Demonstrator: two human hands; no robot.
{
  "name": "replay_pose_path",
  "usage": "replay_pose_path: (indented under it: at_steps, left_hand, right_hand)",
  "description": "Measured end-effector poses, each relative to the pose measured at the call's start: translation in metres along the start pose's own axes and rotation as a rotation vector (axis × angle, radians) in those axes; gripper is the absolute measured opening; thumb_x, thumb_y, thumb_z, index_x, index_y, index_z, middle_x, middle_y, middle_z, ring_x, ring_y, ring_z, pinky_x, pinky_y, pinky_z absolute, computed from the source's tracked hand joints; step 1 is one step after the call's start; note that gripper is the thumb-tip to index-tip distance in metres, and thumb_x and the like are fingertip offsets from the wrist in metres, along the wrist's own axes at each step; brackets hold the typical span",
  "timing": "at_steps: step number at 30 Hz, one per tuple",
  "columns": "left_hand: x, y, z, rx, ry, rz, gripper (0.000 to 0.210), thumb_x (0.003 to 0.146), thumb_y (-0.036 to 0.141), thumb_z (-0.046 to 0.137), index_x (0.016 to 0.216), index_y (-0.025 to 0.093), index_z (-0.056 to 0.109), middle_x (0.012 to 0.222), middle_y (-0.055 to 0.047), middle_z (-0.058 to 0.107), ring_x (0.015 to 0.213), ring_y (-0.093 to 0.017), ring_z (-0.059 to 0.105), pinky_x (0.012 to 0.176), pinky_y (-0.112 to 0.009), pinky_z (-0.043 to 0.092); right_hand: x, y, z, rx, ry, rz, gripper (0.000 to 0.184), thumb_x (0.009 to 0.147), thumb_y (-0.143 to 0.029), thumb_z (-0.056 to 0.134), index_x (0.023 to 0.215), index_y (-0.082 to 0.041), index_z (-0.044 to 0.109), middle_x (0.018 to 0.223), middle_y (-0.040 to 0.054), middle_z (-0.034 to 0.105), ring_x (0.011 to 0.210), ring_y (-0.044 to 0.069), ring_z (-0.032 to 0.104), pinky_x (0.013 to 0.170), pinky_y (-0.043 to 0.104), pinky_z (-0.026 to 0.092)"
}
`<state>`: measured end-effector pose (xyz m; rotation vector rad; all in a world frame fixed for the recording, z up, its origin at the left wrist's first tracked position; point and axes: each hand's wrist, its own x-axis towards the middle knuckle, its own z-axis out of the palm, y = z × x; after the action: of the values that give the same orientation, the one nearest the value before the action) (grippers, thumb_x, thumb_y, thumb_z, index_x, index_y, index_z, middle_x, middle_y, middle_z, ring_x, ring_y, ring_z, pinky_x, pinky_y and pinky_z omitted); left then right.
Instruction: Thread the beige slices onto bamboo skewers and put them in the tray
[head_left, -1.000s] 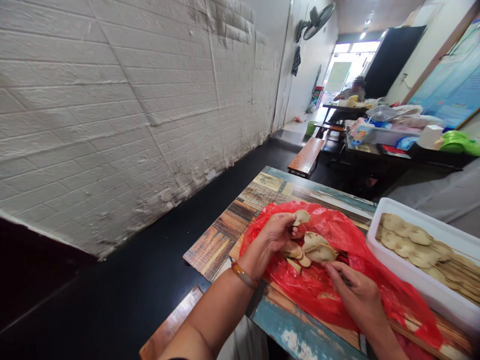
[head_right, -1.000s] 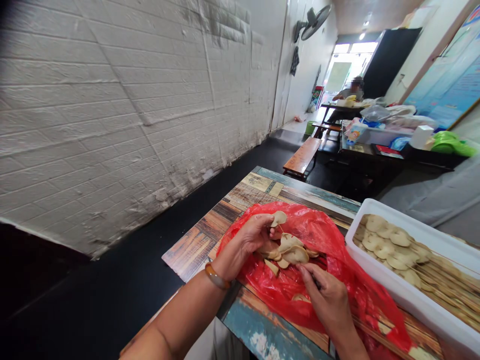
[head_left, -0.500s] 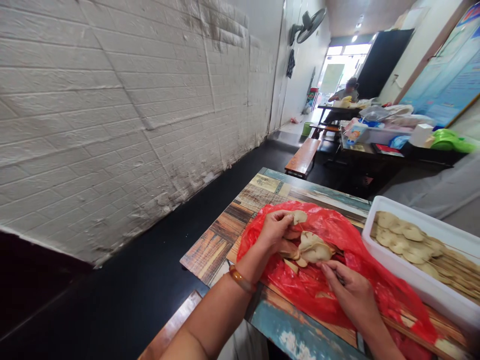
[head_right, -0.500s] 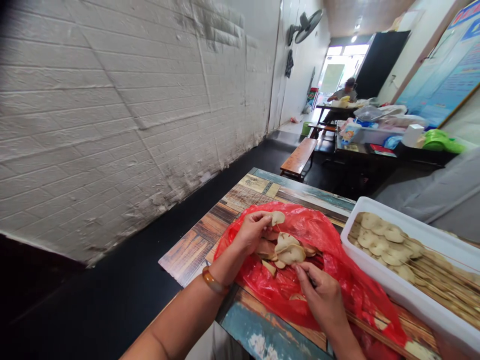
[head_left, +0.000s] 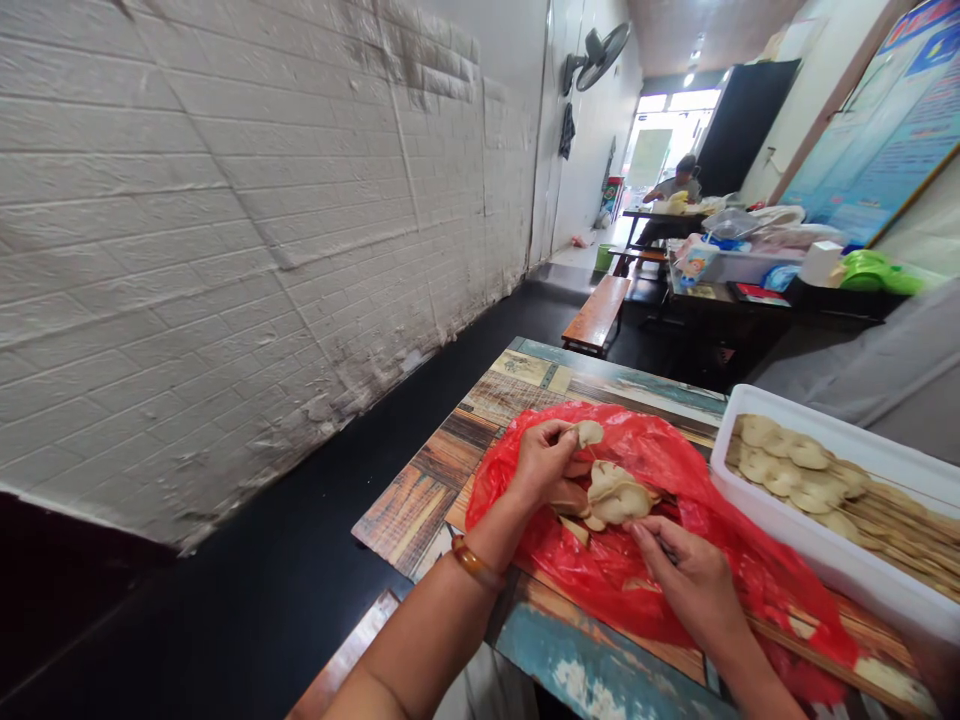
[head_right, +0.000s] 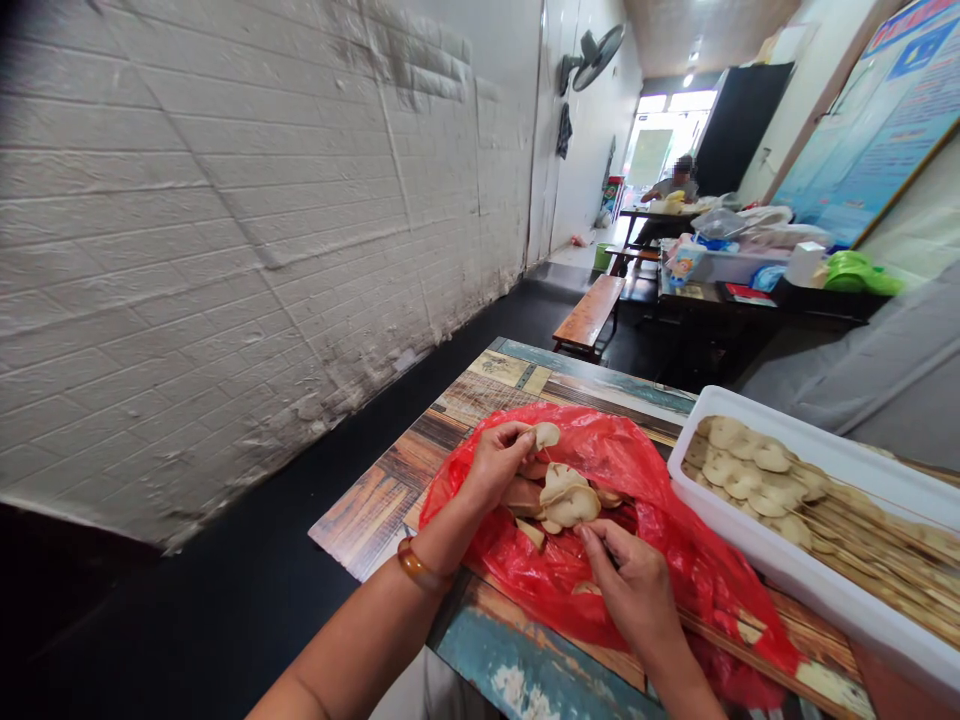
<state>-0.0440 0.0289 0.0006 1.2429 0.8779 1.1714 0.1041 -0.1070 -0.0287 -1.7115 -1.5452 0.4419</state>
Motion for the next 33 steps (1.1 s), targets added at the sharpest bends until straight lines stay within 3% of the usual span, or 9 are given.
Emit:
replay_pose_path:
  at_steps: [5,13,19,27,33]
  left_hand:
    - [-0.0024,0.0014,0.0020,-0.074,-0.031,-0.102,0.016,0.067,0.028,0.065,0.061,0.013,0.063,0.057,0.001,0.054,0.053,-0.009,0.046,0.052,-0.020,0.035]
    - [0.0018,-0.0060,-0.0005,-0.493,-0.160,-0.305,0.038,0.063,0.044,0.075,0.080,0.012,0.064,0.073,-0.004,0.061,0.063,-0.013,0.056,0.060,-0.025,0.047]
    - [-0.0024,-0.0047,0.0016,-0.514,-0.259,-0.370,0.038,0.056,0.041,0.081,0.074,0.012,0.063,0.067,-0.003,0.060,0.058,-0.011,0.055,0.059,-0.024,0.044]
    - [0.0011,-0.0076,0.0008,-0.506,-0.136,-0.412,0.041,0.050,0.040,0.083,0.072,0.011,0.064,0.068,-0.006,0.065,0.056,-0.012,0.056,0.055,-0.023,0.041]
    - [0.0002,-0.0053,0.0026,-0.492,-0.099,-0.400,0.040,0.051,0.040,0.082,0.070,0.011,0.062,0.067,-0.006,0.065,0.052,-0.010,0.054,0.051,-0.022,0.036]
  right_hand:
    - [0.0001,-0.0006,0.0008,0.100,-0.027,0.060,0.034,0.087,-0.045,0.046,0.079,-0.020,0.068,0.049,-0.0037,0.052,0.046,0.013,0.052,0.047,0.021,0.041]
    - [0.0016,-0.0020,-0.0003,0.294,-0.066,0.147,0.036,0.087,-0.047,0.048,0.084,-0.016,0.067,0.047,-0.0049,0.048,0.044,0.012,0.048,0.046,0.022,0.040]
    - [0.0018,0.0014,0.0025,0.222,-0.057,0.125,0.035,0.085,-0.046,0.050,0.078,-0.018,0.068,0.048,-0.0045,0.049,0.044,0.011,0.048,0.045,0.021,0.040]
    - [0.0021,0.0051,0.0045,0.185,-0.101,0.123,0.035,0.086,-0.046,0.049,0.085,-0.018,0.069,0.049,-0.0038,0.052,0.046,0.013,0.052,0.045,0.021,0.042]
    - [0.0015,0.0010,0.0050,0.118,-0.033,0.066,0.033,0.086,-0.044,0.048,0.079,-0.019,0.069,0.055,-0.0014,0.062,0.050,0.014,0.058,0.050,0.022,0.046]
